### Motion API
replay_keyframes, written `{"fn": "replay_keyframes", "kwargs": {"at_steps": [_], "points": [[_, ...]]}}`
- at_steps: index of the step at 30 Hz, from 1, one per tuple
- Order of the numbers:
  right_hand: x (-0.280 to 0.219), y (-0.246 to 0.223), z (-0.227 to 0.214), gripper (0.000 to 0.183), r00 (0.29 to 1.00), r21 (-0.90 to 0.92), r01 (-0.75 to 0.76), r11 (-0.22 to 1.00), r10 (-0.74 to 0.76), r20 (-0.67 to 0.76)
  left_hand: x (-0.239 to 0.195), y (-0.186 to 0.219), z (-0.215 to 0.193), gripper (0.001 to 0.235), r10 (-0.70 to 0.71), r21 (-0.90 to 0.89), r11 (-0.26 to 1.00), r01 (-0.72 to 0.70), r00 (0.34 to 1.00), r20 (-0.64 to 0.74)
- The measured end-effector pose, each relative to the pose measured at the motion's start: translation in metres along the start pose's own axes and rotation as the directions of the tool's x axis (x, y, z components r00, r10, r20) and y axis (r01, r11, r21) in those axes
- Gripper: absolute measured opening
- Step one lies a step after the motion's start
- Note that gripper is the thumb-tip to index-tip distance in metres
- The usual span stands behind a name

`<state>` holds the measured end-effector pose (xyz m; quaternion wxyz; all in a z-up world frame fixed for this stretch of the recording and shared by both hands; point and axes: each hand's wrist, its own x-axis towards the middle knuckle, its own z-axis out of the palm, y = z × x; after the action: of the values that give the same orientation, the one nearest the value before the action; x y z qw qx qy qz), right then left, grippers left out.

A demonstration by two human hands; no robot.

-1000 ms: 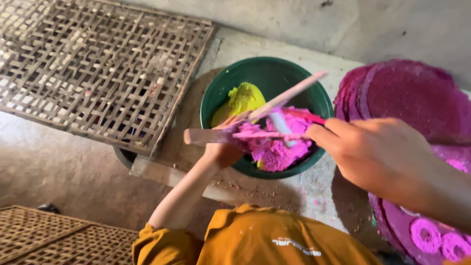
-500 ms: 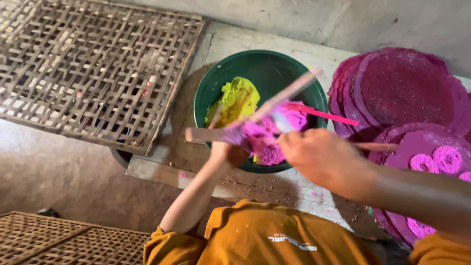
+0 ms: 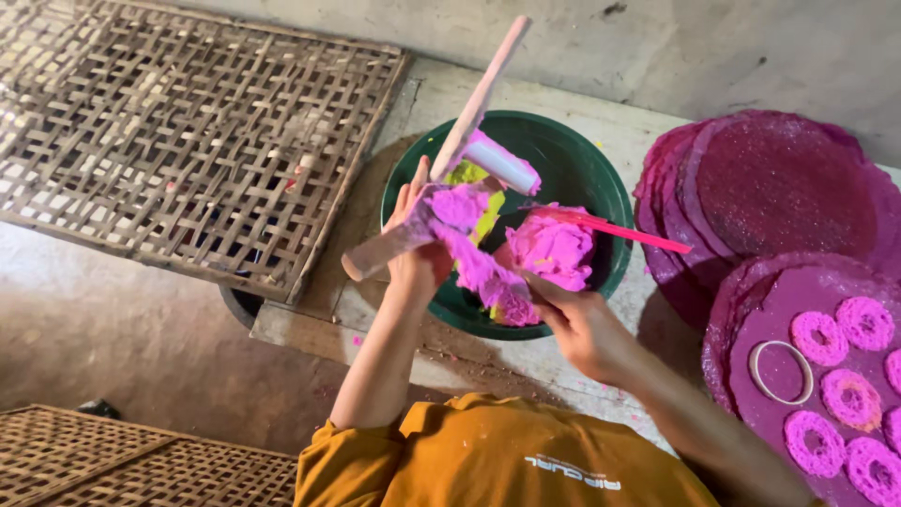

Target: The person applies a yellow paste to circular forms onto a pink material using a wooden applicator and a circular guide, alternating between adding more paste from a bowl and placing rings on a large pink surface.

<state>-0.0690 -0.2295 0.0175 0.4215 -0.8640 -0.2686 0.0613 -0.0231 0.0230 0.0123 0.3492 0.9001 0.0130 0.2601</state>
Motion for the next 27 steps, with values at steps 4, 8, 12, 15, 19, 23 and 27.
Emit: {"fn": "replay_keyframes", "kwargs": {"at_steps": [4, 8, 12, 15, 19, 23, 27], "points": [[0.011, 0.018, -0.043, 0.047, 0.926, 0.09, -0.373, 0.923, 0.364, 0.104, 0.004, 0.008, 0.003, 0.041, 0.154, 0.071, 0.985, -0.156, 0.988, 0.023], [0.032, 0.03, -0.02, 0.044, 0.986, 0.087, -0.156, 0.984, 0.16, -0.043, -0.002, 0.013, 0.019, 0.05, 0.098, 0.022, 0.995, -0.1, 0.993, 0.062], [0.015, 0.033, 0.003, 0.047, 0.997, 0.044, -0.08, 0.996, 0.081, -0.011, 0.006, -0.011, 0.032, 0.079, 0.118, -0.097, 0.988, -0.121, 0.992, -0.039], [-0.003, 0.038, 0.002, 0.043, 0.992, -0.021, -0.079, 0.997, 0.081, 0.094, 0.008, -0.042, 0.036, 0.062, 0.013, -0.295, 0.955, -0.032, 0.998, -0.066], [0.0, 0.056, -0.016, 0.054, 0.946, -0.246, -0.139, 0.959, 0.202, 0.255, 0.018, -0.065, 0.05, 0.046, -0.319, -0.852, 0.448, 0.27, 0.939, 0.129], [0.013, 0.063, -0.033, 0.053, 0.992, -0.423, 0.125, 0.897, -0.121, 0.037, -0.005, -0.041, 0.063, 0.038, -0.227, -0.884, 0.273, 0.379, 0.918, 0.324], [0.007, 0.05, -0.071, 0.061, 0.886, 0.558, 0.457, 0.693, -0.295, -0.359, -0.075, 0.041, 0.09, 0.037, 0.131, -0.553, -0.156, 0.818, 0.572, 0.81]]}}
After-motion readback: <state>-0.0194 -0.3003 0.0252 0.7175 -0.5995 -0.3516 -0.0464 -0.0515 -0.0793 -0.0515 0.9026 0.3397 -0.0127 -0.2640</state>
